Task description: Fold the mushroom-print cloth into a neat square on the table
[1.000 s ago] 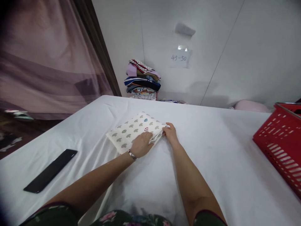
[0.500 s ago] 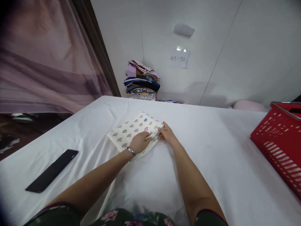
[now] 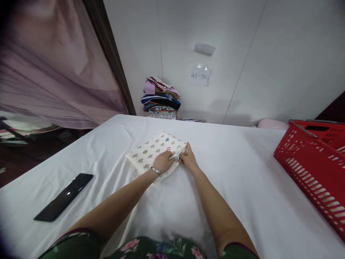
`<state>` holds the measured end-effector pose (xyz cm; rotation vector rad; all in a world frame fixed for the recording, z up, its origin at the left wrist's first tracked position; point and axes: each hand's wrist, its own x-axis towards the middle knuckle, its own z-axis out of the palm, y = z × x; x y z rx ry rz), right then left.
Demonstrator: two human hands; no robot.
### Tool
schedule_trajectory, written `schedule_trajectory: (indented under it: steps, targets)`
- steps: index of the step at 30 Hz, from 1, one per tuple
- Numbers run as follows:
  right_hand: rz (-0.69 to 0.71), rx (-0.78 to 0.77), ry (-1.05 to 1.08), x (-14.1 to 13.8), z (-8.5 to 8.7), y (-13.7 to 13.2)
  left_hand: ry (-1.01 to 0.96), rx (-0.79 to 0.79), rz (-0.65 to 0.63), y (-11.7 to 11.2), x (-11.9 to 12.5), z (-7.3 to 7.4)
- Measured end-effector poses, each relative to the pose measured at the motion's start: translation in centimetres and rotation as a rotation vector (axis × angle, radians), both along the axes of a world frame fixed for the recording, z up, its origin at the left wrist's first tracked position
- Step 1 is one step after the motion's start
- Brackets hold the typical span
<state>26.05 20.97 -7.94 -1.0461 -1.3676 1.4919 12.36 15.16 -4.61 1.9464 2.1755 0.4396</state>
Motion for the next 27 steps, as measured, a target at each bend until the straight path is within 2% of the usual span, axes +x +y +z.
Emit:
schedule_trajectory:
  steps: [8, 14, 19, 27]
  targets:
    - [-0.074, -0.026, 0.205, 0.3, -1.2, -0.7, -0.064, -0.007, 0.035, -0.6, 0.2, 0.6]
    - [-0.086, -0.05, 0.151, 0.3, -2.2, -0.5, -0.017, 0.008, 0.032, -0.6, 0.3, 0.2]
    - [-0.036, 0.003, 0.117, 0.0, -2.1, -0.7, 0.049, 0.031, 0.023, -0.4, 0.5, -0.2]
    - [-0.043, -0.062, 0.18, -0.1, -1.7, -0.5, 0.106, 0.085, -0.052, -0.8, 0.5, -0.4]
